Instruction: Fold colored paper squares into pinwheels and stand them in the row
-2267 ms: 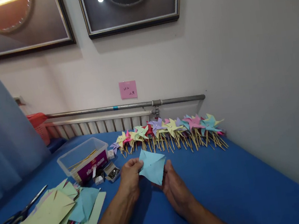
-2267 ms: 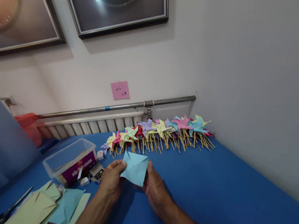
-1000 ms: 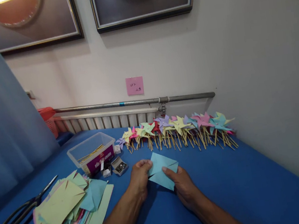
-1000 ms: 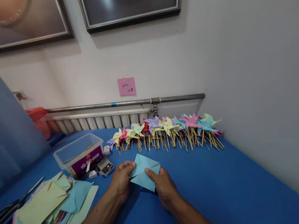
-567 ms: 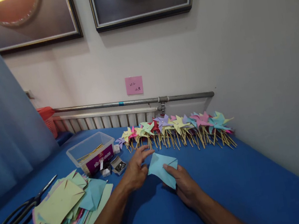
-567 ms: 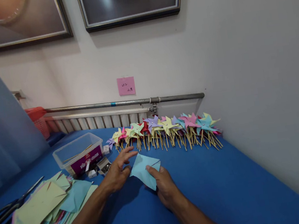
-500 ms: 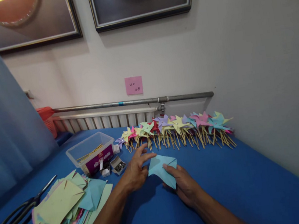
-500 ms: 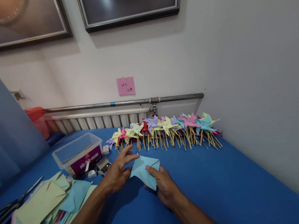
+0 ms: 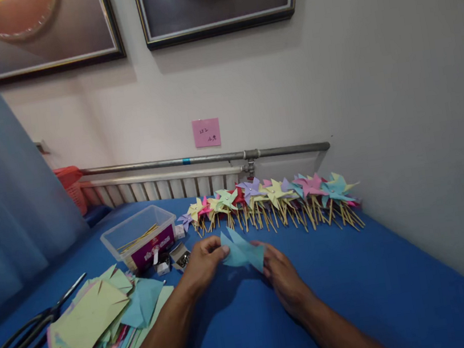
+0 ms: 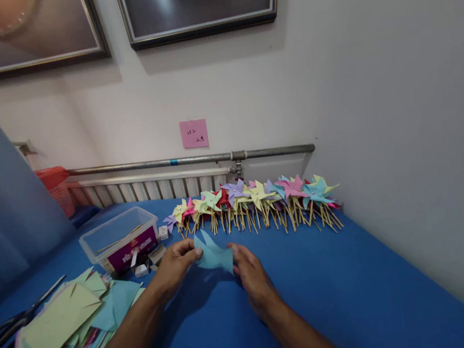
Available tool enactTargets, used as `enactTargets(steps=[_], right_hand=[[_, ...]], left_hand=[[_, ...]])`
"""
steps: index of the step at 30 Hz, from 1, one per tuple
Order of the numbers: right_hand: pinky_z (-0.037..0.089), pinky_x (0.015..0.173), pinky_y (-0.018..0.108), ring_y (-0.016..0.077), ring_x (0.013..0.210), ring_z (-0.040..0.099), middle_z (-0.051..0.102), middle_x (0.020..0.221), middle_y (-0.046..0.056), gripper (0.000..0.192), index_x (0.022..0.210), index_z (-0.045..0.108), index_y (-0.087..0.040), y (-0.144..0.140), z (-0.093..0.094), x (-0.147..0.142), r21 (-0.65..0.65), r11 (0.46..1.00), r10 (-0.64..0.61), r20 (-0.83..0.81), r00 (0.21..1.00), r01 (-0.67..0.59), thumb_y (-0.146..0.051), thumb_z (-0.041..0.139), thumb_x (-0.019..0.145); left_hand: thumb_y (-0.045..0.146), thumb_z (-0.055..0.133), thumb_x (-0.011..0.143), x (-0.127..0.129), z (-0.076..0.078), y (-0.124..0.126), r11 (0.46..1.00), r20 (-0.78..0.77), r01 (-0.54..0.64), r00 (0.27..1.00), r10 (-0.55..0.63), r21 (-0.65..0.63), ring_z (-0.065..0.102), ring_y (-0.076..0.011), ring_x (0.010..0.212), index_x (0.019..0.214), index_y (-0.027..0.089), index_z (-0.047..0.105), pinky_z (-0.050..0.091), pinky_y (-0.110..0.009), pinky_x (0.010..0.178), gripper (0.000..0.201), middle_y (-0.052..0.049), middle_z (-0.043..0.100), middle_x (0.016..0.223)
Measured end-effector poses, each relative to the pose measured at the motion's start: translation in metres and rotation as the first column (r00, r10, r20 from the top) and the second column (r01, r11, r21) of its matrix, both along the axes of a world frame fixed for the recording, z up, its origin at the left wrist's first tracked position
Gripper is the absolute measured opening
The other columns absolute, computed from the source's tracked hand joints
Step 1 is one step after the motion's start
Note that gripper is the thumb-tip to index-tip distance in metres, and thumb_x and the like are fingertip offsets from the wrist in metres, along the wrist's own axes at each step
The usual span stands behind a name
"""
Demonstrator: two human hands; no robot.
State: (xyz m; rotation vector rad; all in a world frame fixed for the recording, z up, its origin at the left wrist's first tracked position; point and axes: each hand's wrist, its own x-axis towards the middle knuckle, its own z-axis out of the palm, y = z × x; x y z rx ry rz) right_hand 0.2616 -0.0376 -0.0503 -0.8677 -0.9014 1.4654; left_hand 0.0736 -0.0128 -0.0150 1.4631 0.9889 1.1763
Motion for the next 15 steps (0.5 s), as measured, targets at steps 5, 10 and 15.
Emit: enactTargets(steps=[5,10,15], right_hand=[[0.05,0.091,0.043,0.0299,0.105,0.067,0.076,0.102,0.01,0.065,0.103,0.074,-0.019,-0.005,0.009,-0.003,0.068,0.983,0.173,-0.018,0.985,-0.171,-0.077,0.054,0.082],[0.052,0.084,0.04,0.0276,0.091,0.07,0.077,0.089,0.008,0.05,0.099,0.074,-0.017,-0.008,0.006,-0.006,0.02,0.997,0.077,0.006,0.997,-0.077,-0.061,0.077,0.075],[0.052,0.077,0.036,0.0251,0.081,0.07,0.077,0.083,0.007,0.044,0.097,0.075,-0.015,-0.005,0.003,-0.003,-0.009,0.997,0.071,0.014,0.997,-0.07,-0.051,0.081,0.073]], left_hand=[[0.038,0.076,0.062,0.013,-0.018,0.002,0.951,0.142,-0.086,0.981,0.133,-0.297,0.038,-0.0076,0.044,0.061,0.018,0.053,0.026,-0.023,0.048,0.031,0.005,0.048,0.049],[0.04,0.08,0.057,0.023,-0.021,-0.003,0.938,0.158,-0.092,0.976,0.152,-0.334,0.039,-0.0072,0.043,0.06,0.017,0.055,0.025,-0.023,0.046,0.035,0.005,0.051,0.048],[0.04,0.083,0.055,0.023,-0.019,-0.003,0.94,0.185,-0.067,0.973,0.135,-0.335,0.046,-0.0089,0.045,0.063,0.014,0.06,0.032,-0.023,0.049,0.035,0.001,0.059,0.053]])
